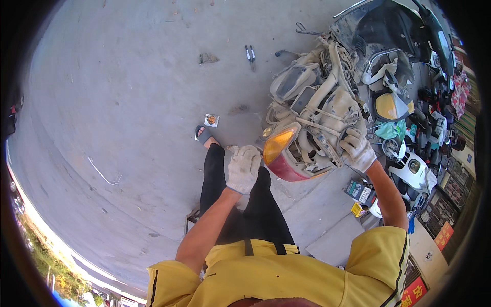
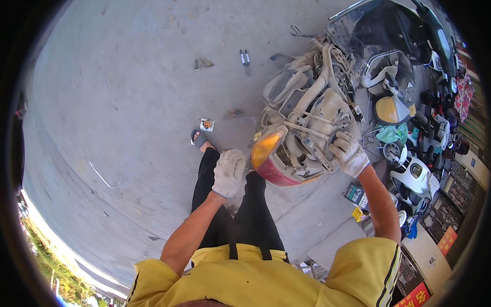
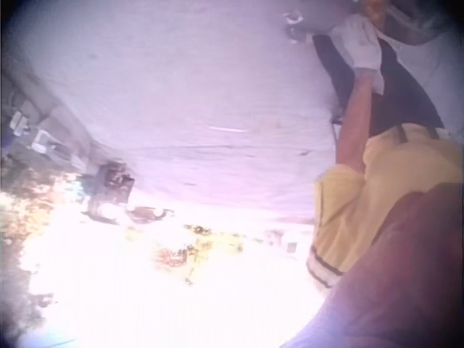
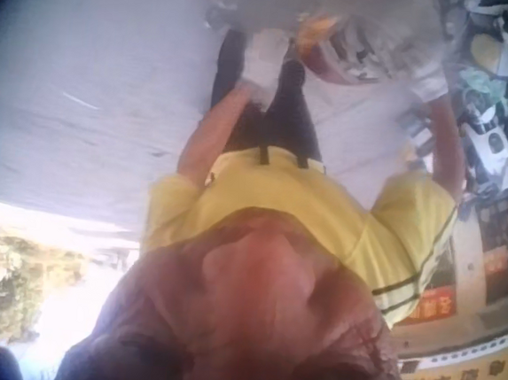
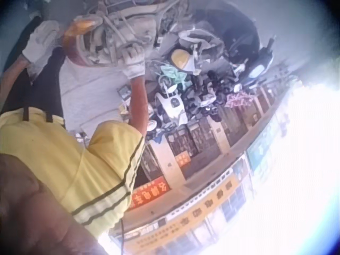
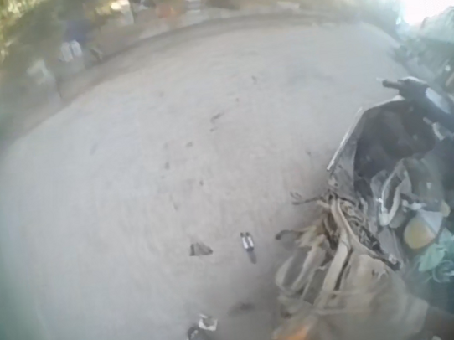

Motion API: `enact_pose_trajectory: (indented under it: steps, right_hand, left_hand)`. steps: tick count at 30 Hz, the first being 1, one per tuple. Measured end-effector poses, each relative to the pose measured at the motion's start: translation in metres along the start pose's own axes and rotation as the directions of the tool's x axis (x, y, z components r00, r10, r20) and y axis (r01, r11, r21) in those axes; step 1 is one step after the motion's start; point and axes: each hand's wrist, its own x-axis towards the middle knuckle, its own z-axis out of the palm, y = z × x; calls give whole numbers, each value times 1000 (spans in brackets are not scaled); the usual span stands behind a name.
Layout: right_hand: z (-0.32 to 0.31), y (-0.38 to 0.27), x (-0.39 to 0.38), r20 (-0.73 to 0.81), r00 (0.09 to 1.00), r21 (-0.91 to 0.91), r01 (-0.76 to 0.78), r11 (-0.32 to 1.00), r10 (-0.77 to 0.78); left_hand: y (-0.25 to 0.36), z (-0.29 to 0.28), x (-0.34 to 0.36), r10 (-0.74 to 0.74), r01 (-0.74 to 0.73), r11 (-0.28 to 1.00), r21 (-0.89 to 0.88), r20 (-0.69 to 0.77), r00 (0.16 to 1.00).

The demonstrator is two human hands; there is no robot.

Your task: The person removes a motorcycle engine assembly from the frame, sets it on the ground, then uses a cordless impact wrench to remove bolts from the rear wheel area. The person handles the engine, bolts, and tools while working in an outdoor repair area.

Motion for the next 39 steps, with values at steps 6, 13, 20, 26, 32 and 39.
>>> enact_pose_trajectory:
  steps: [6,13,20,26,32,39]
  right_hand:
    - [-15,-39,33,-108,947,9,-302,953,302]
    - [54,-40,85,-612,193,335,-816,472,767]
    - [46,-39,104,-546,125,273,-909,317,829]
    - [37,-39,111,-505,113,335,-888,315,856]
    - [30,-35,99,-466,83,372,-885,279,881]
    - [26,-23,96,-445,48,456,-847,272,894]
  left_hand:
    - [-74,-111,18,104,-88,956,280,-42,994]
    - [-69,-183,92,87,-75,915,395,-13,996]
    - [-46,-190,181,-26,20,946,322,12,1000]
    - [-32,-160,269,-374,376,926,-6,104,922]
    - [28,-104,372,-411,439,895,-76,240,880]
    - [38,-39,452,-404,427,904,30,388,829]
